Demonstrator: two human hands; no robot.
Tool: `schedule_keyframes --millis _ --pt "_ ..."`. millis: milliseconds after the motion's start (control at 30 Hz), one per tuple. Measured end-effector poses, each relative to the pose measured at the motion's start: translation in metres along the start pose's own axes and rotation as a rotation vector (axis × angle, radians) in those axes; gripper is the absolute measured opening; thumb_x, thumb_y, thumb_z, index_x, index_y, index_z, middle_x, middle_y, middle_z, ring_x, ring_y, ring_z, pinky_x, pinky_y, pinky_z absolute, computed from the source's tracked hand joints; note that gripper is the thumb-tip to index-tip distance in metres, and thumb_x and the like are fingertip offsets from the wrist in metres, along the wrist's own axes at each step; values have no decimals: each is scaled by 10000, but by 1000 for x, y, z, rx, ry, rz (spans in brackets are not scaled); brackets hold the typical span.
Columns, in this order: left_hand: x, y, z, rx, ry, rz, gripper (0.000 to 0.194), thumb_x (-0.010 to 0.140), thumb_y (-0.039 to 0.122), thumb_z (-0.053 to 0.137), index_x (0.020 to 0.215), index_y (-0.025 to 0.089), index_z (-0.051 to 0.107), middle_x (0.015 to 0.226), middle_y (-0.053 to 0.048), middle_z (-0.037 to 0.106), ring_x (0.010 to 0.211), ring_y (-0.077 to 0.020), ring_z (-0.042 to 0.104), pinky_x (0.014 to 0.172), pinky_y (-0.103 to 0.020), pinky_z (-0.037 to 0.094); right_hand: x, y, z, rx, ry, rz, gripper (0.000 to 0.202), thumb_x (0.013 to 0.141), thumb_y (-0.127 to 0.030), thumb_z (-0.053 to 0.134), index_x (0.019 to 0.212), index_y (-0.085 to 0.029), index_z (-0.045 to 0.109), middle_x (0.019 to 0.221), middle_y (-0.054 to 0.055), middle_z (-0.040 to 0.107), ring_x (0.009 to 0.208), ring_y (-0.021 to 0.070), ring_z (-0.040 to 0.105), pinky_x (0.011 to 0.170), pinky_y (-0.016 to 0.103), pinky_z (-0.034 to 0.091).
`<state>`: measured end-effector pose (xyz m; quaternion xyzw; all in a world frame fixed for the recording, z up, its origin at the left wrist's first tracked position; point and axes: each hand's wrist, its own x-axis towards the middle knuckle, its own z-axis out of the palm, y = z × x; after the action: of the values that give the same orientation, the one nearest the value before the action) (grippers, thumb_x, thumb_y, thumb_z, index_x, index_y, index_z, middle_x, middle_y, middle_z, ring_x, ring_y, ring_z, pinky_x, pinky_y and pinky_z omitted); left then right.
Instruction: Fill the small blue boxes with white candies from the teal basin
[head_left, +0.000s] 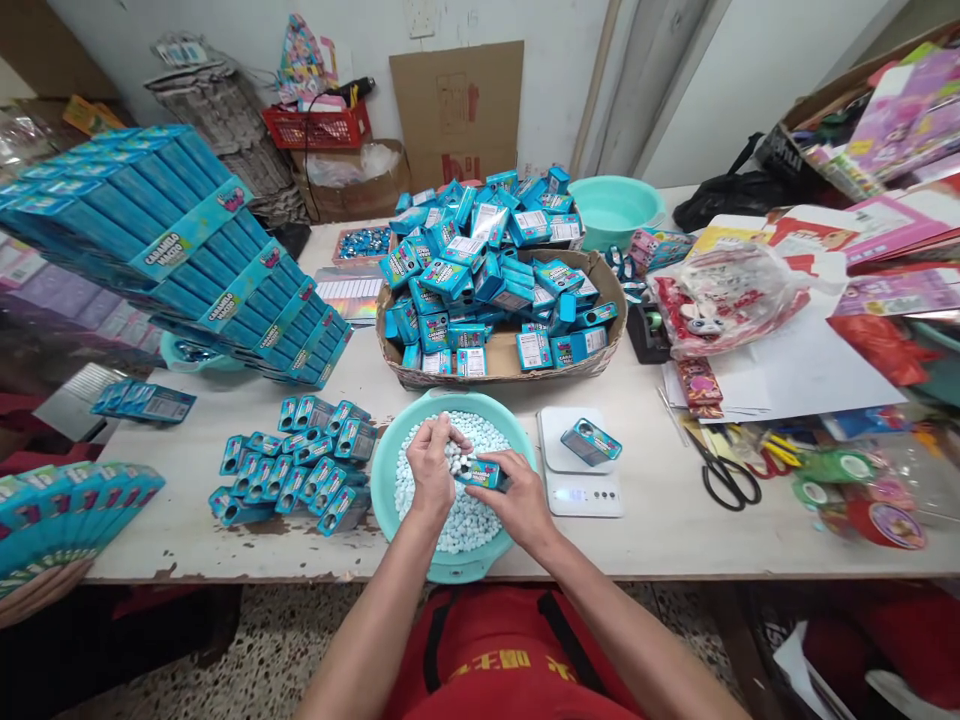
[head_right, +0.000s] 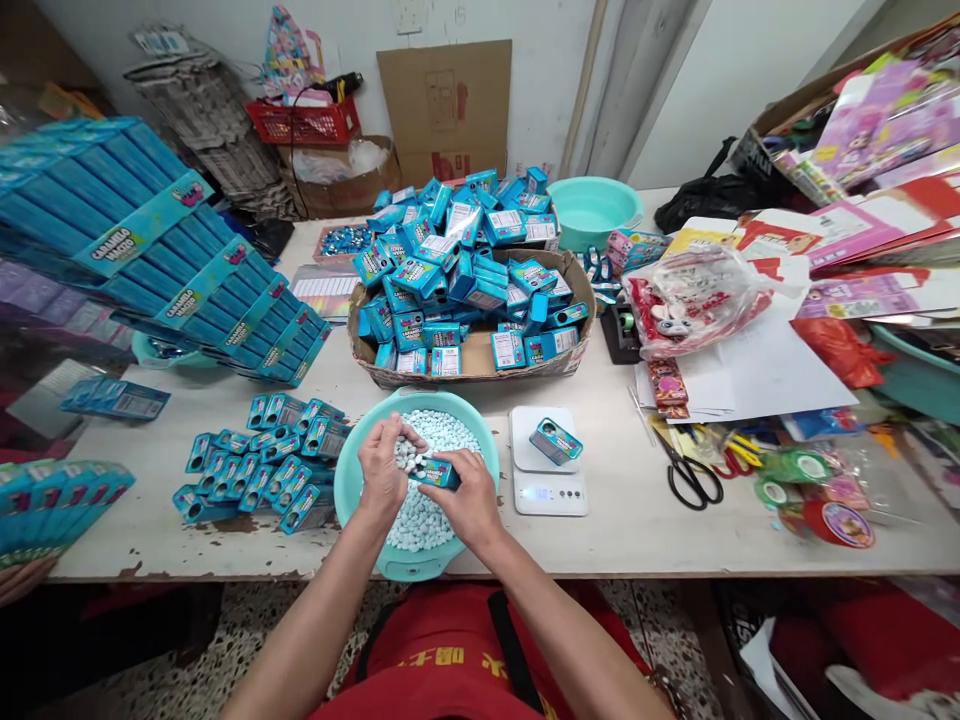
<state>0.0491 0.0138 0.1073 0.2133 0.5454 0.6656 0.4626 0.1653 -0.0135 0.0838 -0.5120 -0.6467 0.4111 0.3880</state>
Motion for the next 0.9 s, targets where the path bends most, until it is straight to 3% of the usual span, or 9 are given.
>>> schedule_keyframes --millis 133,267,433,600,900 --pt "-3 0 2 -24 9 -42 385 752 463 612 540 168 484 505 36 473 446 -86 476 501 -230 414 -1 0 0 3 16 -1 351 646 -254 791 972 -249 660 940 39 661 924 240 585 839 404 462" --pt "-7 2 3 0 6 4 413 759 440 603 489 165 453 548 11 515 508 -103 524 558 -243 434 -2 -3 -2 3 25 9 355 636 -237 796 966 -243 664 943 38 666 923 238 584 831 399 465" --pt "-9 0 4 72 -30 58 321 793 401 572 576 169 525 531 27 504 506 -97 513 571 -232 417 -2 -6 -5 1 45 -10 340 655 -266 781 974 -258 662 933 42 663 914 251 587 818 410 469" --pt "-7 -3 5 37 -44 -7 300 766 403 603 591 171 533 563 21 513 517 -112 527 536 -241 407 -1 -2 -7 27 42 10 328 644 -245 786 950 -248 669 923 44 666 907 252 597 818 408 472" --pt "-13 1 5 21 -118 1 455 768 406 596 412 182 423 505 -15 514 565 -143 551 587 -281 430 -3 -1 -2 66 55 46 328 638 -256 780 949 -255 674 929 35 675 912 240 606 814 397 479"
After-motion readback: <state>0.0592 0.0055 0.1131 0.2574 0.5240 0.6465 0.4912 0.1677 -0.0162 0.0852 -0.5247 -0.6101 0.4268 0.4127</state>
